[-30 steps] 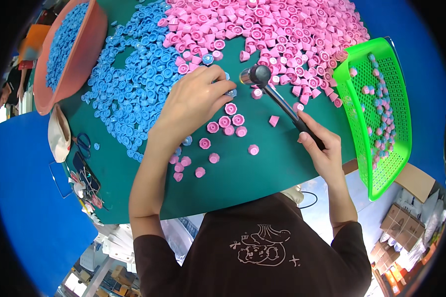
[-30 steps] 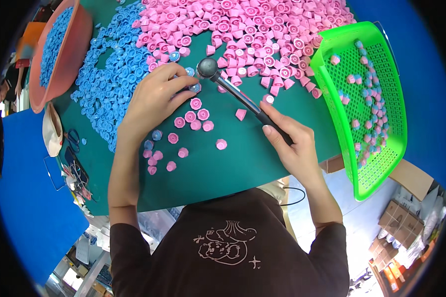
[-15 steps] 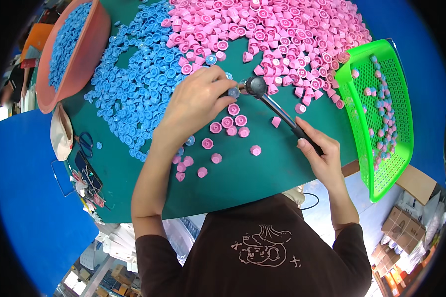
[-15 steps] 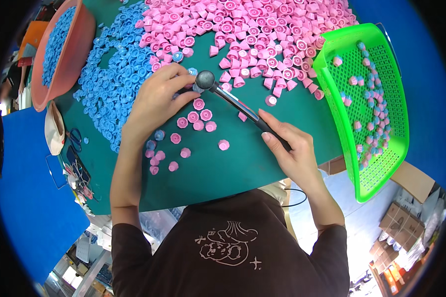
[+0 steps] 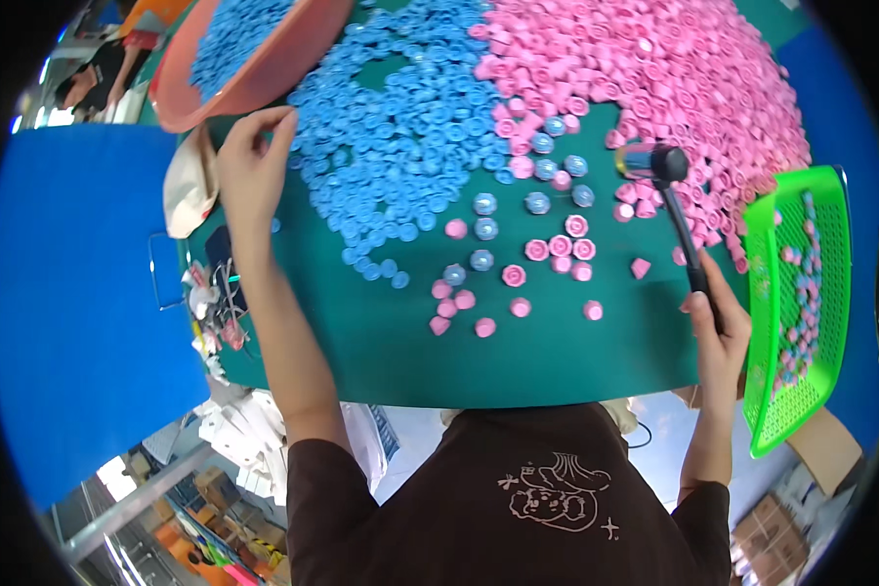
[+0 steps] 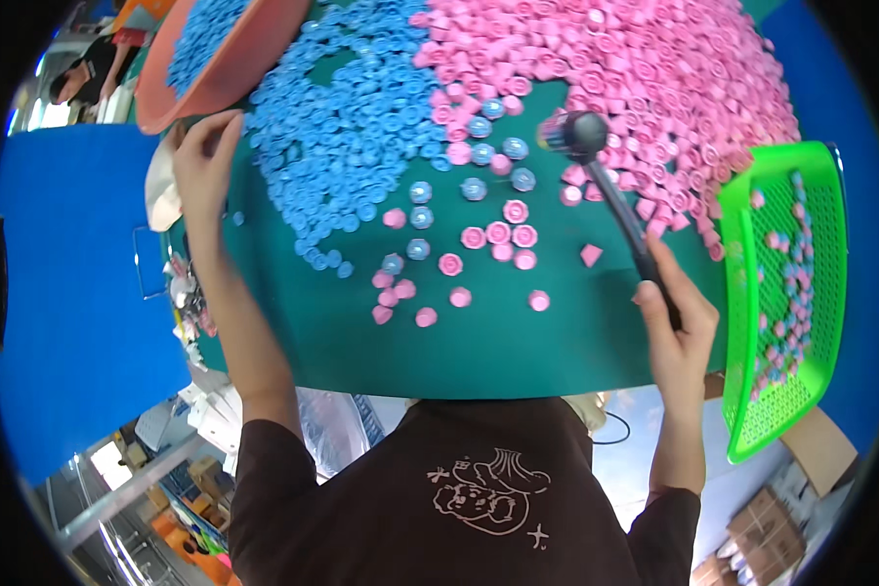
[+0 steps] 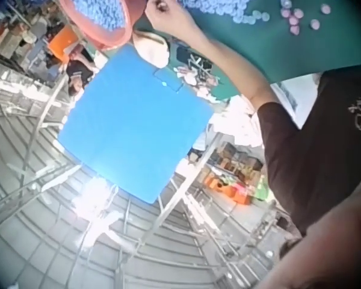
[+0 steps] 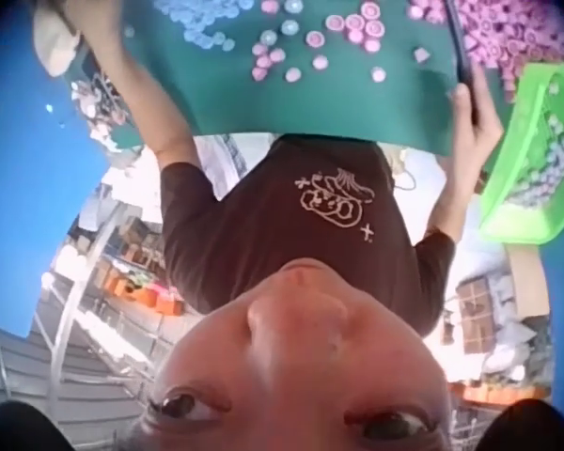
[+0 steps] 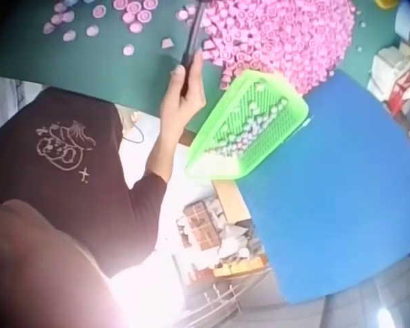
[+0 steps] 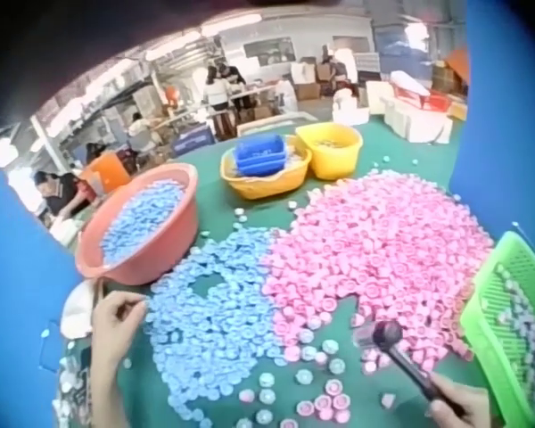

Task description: Assembling pink and blue plastic toy parts by hand and using a small mallet to press them together.

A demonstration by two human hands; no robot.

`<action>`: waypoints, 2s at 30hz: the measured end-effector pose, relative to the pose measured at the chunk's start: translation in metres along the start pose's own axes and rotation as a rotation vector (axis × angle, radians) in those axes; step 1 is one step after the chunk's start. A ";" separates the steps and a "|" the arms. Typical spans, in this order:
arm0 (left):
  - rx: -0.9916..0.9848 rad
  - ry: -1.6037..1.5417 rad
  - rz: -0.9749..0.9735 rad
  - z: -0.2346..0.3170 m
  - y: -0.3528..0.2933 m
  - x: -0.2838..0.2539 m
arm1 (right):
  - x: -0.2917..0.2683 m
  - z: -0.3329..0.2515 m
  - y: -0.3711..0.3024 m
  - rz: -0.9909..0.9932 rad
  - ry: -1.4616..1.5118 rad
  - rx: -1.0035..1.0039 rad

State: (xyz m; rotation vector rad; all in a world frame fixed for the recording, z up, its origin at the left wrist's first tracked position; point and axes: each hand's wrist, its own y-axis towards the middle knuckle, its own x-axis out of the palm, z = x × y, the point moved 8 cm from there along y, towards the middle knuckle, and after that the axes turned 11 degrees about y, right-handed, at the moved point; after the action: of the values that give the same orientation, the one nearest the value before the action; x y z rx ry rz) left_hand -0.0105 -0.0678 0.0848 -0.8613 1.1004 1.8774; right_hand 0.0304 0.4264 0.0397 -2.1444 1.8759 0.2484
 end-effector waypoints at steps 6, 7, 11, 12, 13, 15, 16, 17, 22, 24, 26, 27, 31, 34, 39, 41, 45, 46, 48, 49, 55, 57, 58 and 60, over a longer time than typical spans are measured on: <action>0.044 0.158 -0.216 -0.023 0.032 0.055 | 0.016 0.012 0.008 -0.069 0.084 0.017; 0.108 0.184 -0.282 -0.017 0.035 0.065 | 0.019 0.014 0.008 -0.073 0.091 0.006; 0.184 0.194 -0.260 -0.005 0.041 0.071 | 0.022 0.019 0.007 -0.088 0.023 -0.018; 0.186 0.190 -0.263 -0.004 0.042 0.074 | 0.021 0.020 0.007 -0.084 0.020 -0.016; 0.204 0.251 -0.272 -0.002 0.043 0.077 | 0.020 0.020 0.007 -0.080 0.025 -0.015; 0.223 0.309 -0.283 0.000 0.043 0.081 | 0.018 0.019 0.007 -0.075 0.029 -0.013; 0.203 0.332 -0.256 -0.001 0.043 0.080 | 0.018 0.020 0.007 -0.073 0.030 -0.012; 0.183 0.354 -0.229 -0.002 0.043 0.079 | 0.017 0.020 0.007 -0.070 0.031 -0.011; 0.146 0.380 -0.365 -0.008 0.046 0.091 | 0.018 0.020 0.006 -0.069 0.031 -0.013; 0.162 0.377 -0.420 -0.012 0.049 0.091 | 0.019 0.013 0.004 -0.087 0.054 -0.022; 0.256 0.364 -0.359 -0.012 0.049 0.082 | 0.023 0.010 0.005 -0.095 0.041 -0.139; 0.266 0.367 -0.295 -0.014 0.046 0.076 | 0.022 0.012 0.004 -0.117 0.068 0.018; 0.143 0.301 -0.222 0.003 0.032 0.071 | 0.014 0.014 -0.006 -0.097 0.056 -0.084; 0.198 0.275 -0.149 -0.022 0.025 0.080 | 0.012 0.020 -0.006 -0.073 0.046 -0.063; 0.183 0.304 -0.250 -0.016 0.032 0.095 | 0.010 0.029 -0.012 -0.060 0.078 -0.015; 0.197 0.307 -0.260 -0.015 0.037 0.096 | 0.009 0.028 -0.014 -0.058 0.068 -0.005; 0.171 0.285 -0.246 -0.015 0.036 0.086 | 0.011 0.021 -0.014 -0.059 0.063 -0.078; 0.101 0.242 -0.194 -0.006 0.032 0.076 | 0.011 0.020 -0.013 -0.058 0.070 -0.097; 0.039 0.077 -0.033 0.015 0.014 0.047 | 0.010 0.020 -0.012 -0.051 0.071 -0.075; 0.049 -0.025 -0.075 0.039 -0.003 0.044 | 0.010 0.020 -0.012 -0.062 0.083 -0.039; 0.424 -0.236 -0.267 0.203 -0.109 0.072 | 0.015 0.018 -0.013 -0.085 0.096 -0.060; 0.438 -0.238 -0.261 0.211 -0.116 0.086 | 0.017 0.014 -0.016 -0.112 0.068 -0.069; 0.457 -0.234 -0.254 0.213 -0.118 0.093 | 0.017 0.015 -0.018 -0.113 0.067 -0.068; 0.476 -0.235 -0.259 0.214 -0.120 0.101 | 0.017 0.019 -0.021 -0.121 0.068 -0.031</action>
State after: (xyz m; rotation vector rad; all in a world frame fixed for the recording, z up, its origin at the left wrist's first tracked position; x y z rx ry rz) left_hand 0.0118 0.1928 0.0404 -0.4700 1.1586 1.3799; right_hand 0.0548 0.4188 0.0190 -2.3041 1.7809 0.1820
